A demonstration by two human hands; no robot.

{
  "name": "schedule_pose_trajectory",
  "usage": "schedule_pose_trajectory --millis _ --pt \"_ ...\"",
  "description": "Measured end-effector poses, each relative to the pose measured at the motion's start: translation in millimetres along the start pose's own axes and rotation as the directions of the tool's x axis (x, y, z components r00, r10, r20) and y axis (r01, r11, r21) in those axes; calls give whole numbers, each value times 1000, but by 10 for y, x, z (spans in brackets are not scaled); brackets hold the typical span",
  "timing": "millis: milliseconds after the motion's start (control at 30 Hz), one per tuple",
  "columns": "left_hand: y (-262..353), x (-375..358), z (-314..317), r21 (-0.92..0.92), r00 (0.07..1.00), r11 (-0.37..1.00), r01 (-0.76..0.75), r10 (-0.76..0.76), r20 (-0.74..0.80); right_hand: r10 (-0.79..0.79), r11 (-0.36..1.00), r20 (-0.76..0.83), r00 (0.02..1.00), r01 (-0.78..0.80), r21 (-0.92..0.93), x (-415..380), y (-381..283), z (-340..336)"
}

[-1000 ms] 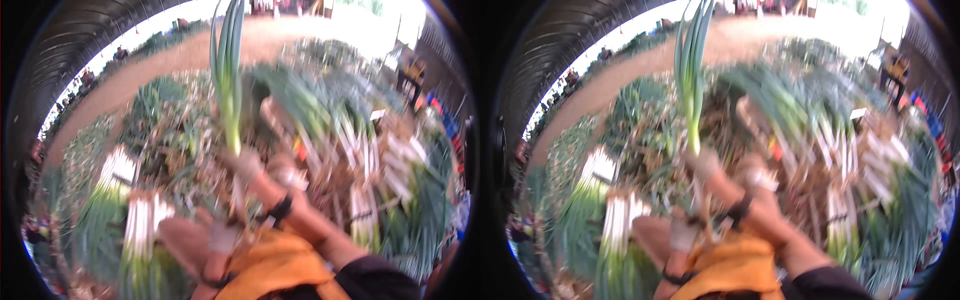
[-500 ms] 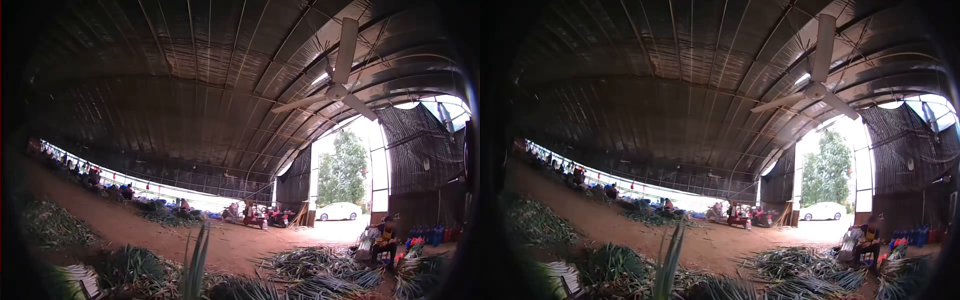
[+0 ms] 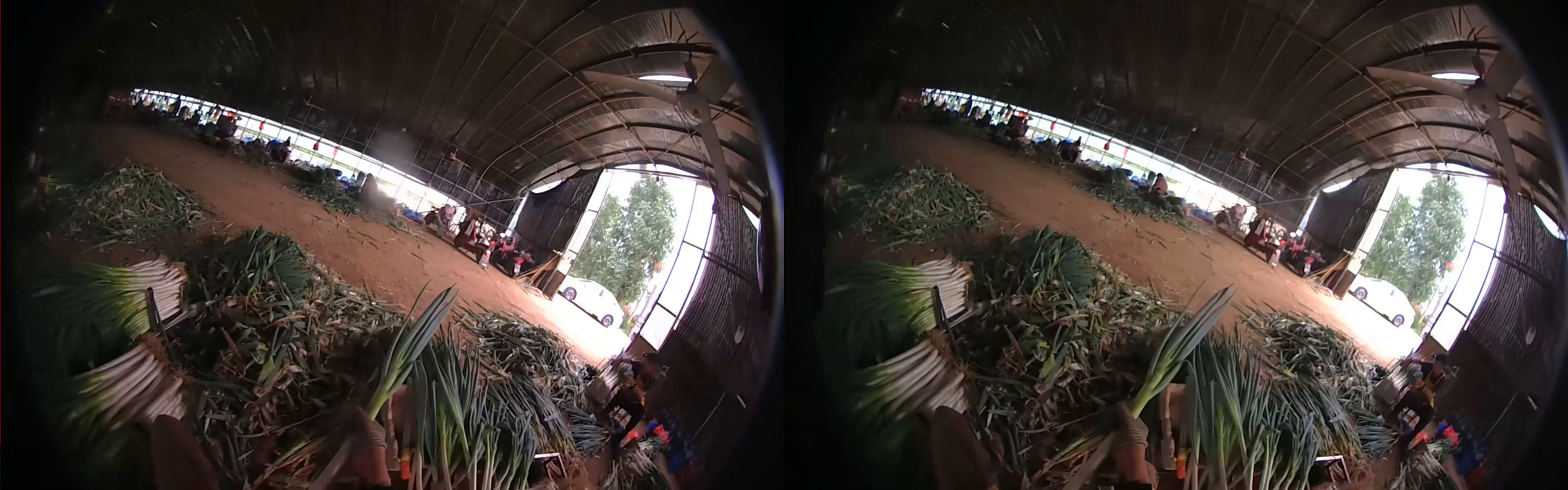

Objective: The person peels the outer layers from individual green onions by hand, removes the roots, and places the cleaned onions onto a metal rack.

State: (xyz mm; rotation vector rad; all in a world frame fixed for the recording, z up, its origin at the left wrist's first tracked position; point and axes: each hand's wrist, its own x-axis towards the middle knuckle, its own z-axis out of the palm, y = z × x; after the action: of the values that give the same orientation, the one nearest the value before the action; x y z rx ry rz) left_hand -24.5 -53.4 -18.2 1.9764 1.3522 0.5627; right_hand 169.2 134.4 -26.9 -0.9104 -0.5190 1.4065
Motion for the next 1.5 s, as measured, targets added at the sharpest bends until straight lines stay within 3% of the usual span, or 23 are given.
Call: schedule_pose_trajectory --millis 33,167,233,333,400,433,500,567,600,667,733,767,867,900,967,1033,1133,1167,1200,1267,1300,1333,1500 --pt "-35 1 37 -5 1000 1000 -2 2 12 58 997 51 997 -61 57 -57 -95 -38" --pt "-155 -35 90 -29 1000 1000 -8 8 16 13 996 -5 1000 -14 -90 -44 -99 21" --pt "-243 -125 103 -35 999 998 -43 42 -22 -2 1000 -34 999 1 -19 187 308 -4" --pt "-382 -329 73 63 991 996 -68 74 -111 48 975 -117 992 -72 -209 -556 -33 449" --pt "-505 -542 127 24 989 994 106 -108 104 -131 974 60 990 140 -181 -231 306 164" --pt "-529 -294 145 0 981 989 145 -144 132 -64 959 -22 998 55 -277 -289 241 295" --pt "-640 -129 256 -40 993 998 -57 61 105 -3 911 -81 997 -31 -411 -441 94 387" --pt "-500 -262 91 -105 978 979 -173 183 103 7 959 -61 998 -24 -281 -367 172 429" --pt "-227 -278 -90 94 925 969 230 -247 287 36 979 -87 996 -53 -198 -417 267 394" --pt "-729 -360 223 97 973 976 -196 181 143 68 955 -94 993 -92 -281 -426 215 412" --pt "-286 -463 -83 40 980 998 47 -53 190 38 975 -56 998 -49 -216 -359 212 384" --pt "-122 -449 -216 19 966 987 162 -163 201 25 953 -7 1000 -26 -302 -291 193 351" --pt "-369 -741 -158 -257 997 964 64 -74 -29 57 991 67 996 -49 -124 -174 221 226" --pt "-344 -903 -214 -198 976 957 211 -197 88 112 993 11 994 -112 -47 -149 179 181" --pt "-623 -1021 -140 -124 967 965 231 -214 140 171 973 8 985 -170 158 -74 -160 162" --pt "-909 -1129 -83 -51 955 968 246 -233 183 112 955 242 964 -172 243 285 -258 3" --pt "-385 -776 -415 82 959 958 274 -267 -91 71 886 378 923 -233 401 191 -185 108" --pt "-570 -722 -294 -33 989 991 129 -131 -69 85 852 344 935 -247 461 110 -198 217" --pt "-696 -648 -182 -64 994 994 93 -96 -42 75 886 234 969 -172 430 -19 -207 311" --pt "-659 -487 -97 -63 997 995 75 -76 -19 35 926 244 969 -123 356 63 -141 386" --pt "-645 -478 -82 -62 997 995 79 -80 -15 113 869 359 927 -267 416 -19 -181 386" --pt "-592 -440 -35 -67 994 992 105 -105 13 60 910 280 958 -168 379 -37 -119 396" --pt "-540 -369 -34 -66 989 987 144 -142 30 109 952 217 970 -165 257 -221 -162 393"
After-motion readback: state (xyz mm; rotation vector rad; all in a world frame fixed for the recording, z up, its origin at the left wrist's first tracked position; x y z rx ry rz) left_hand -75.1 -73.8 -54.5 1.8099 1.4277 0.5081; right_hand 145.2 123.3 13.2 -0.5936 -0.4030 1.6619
